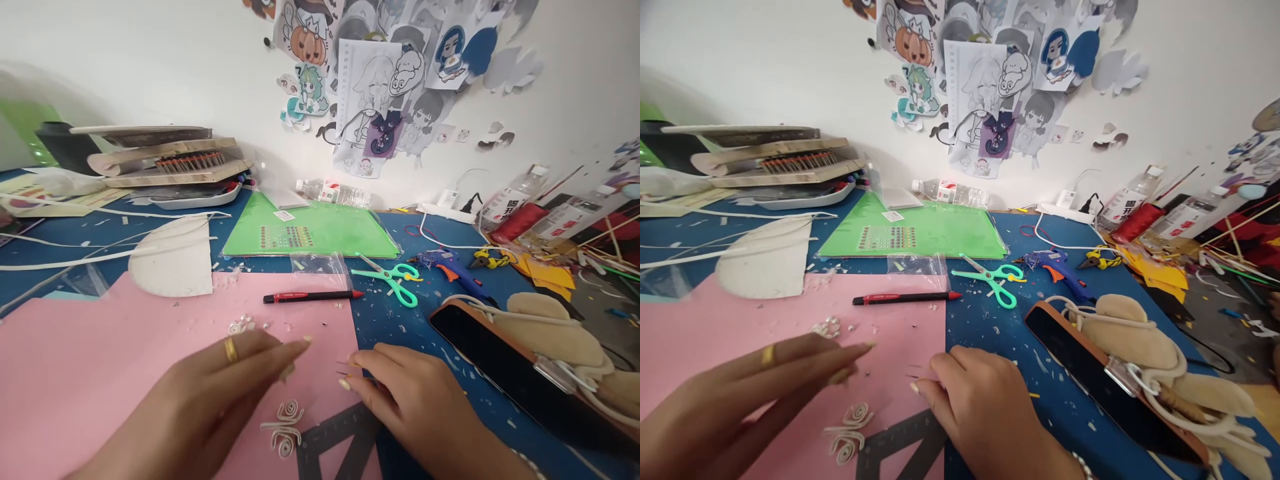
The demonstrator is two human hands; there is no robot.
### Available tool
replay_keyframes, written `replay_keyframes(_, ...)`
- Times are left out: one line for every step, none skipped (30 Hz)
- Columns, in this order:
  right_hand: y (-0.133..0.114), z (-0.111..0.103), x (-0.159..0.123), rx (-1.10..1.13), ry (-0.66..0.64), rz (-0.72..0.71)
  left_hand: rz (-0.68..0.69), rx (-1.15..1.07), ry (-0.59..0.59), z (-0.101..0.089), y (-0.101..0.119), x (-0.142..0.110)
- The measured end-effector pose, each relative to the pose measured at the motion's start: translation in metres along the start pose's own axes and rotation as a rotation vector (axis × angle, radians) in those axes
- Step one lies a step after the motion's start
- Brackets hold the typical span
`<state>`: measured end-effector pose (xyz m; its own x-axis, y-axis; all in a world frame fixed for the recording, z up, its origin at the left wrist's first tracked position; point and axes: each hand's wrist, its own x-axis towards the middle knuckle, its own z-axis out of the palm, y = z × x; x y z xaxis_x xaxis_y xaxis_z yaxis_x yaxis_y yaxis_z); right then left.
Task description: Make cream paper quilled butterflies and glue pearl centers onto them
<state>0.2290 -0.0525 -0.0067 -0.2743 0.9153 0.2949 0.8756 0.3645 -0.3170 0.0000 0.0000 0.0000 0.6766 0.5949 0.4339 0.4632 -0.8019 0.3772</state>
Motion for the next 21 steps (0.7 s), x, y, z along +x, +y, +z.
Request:
replay_keyframes(0.001, 0.000, 0.000, -0.009, 0.004, 0.009, 0.007, 0.028, -0.011, 0.000, -0.006, 0.005)
replay_keyframes(0.002, -0.001, 0.000, -0.018, 0.012, 0.017, -0.034, 0.054, 0.030, 0.001, -0.011, 0.009)
replay_keyframes(0.003, -0.001, 0.001, -0.025, 0.021, 0.022, -0.063, 0.071, 0.017, 0.001, -0.014, 0.010)
replay_keyframes(0.004, -0.002, 0.001, -0.026, 0.028, 0.028, -0.068, 0.068, -0.007, 0.002, -0.016, 0.011)
replay_keyframes(0.005, -0.002, 0.001, -0.022, 0.030, 0.041, -0.080, 0.068, -0.018, 0.003, -0.017, 0.010)
replay_keyframes(0.005, -0.002, 0.001, -0.014, 0.025, 0.058, -0.083, 0.075, -0.029, 0.004, -0.017, 0.009)
replay_keyframes(0.005, -0.002, 0.002, -0.008, 0.017, 0.074, -0.082, 0.088, -0.035, 0.005, -0.016, 0.007)
replay_keyframes(0.005, -0.002, 0.002, -0.001, 0.006, 0.087, -0.079, 0.106, -0.037, 0.006, -0.016, 0.006)
replay_keyframes(0.004, -0.002, 0.003, 0.006, -0.004, 0.098, -0.073, 0.125, -0.036, 0.007, -0.015, 0.004)
replay_keyframes(0.004, -0.002, 0.003, 0.014, -0.008, 0.105, -0.068, 0.134, -0.038, 0.009, -0.014, 0.003)
replay_keyframes(0.003, -0.002, 0.004, 0.020, -0.007, 0.106, -0.066, 0.133, -0.040, 0.010, -0.014, 0.003)
replay_keyframes(0.003, -0.002, 0.005, 0.022, -0.002, 0.100, -0.069, 0.124, -0.044, 0.011, -0.014, 0.002)
replay_keyframes(0.002, -0.002, 0.005, 0.020, 0.004, 0.089, -0.070, 0.109, -0.051, 0.013, -0.014, 0.002)
replay_keyframes(0.002, -0.002, 0.005, 0.011, 0.009, 0.076, -0.067, 0.093, -0.057, 0.015, -0.015, 0.002)
replay_keyframes(0.002, -0.002, 0.006, -0.003, 0.015, 0.061, -0.062, 0.079, -0.063, 0.017, -0.015, 0.002)
replay_keyframes(0.002, -0.002, 0.006, -0.020, 0.016, 0.049, -0.054, 0.068, -0.068, 0.019, -0.015, 0.002)
replay_keyframes(0.002, -0.003, 0.006, -0.037, 0.016, 0.044, -0.047, 0.059, -0.071, 0.020, -0.016, 0.003)
replay_keyframes(0.002, -0.003, 0.006, -0.050, 0.012, 0.046, -0.039, 0.048, -0.071, 0.022, -0.015, 0.003)
replay_keyframes(0.002, -0.004, 0.007, -0.058, 0.004, 0.052, -0.037, 0.037, -0.071, 0.023, -0.015, 0.003)
replay_keyframes(0.002, -0.004, 0.007, -0.061, -0.006, 0.061, -0.038, 0.029, -0.069, 0.025, -0.014, 0.003)
replay_keyframes(0.002, -0.004, 0.008, -0.057, -0.018, 0.070, -0.035, 0.021, -0.063, 0.025, -0.013, 0.003)
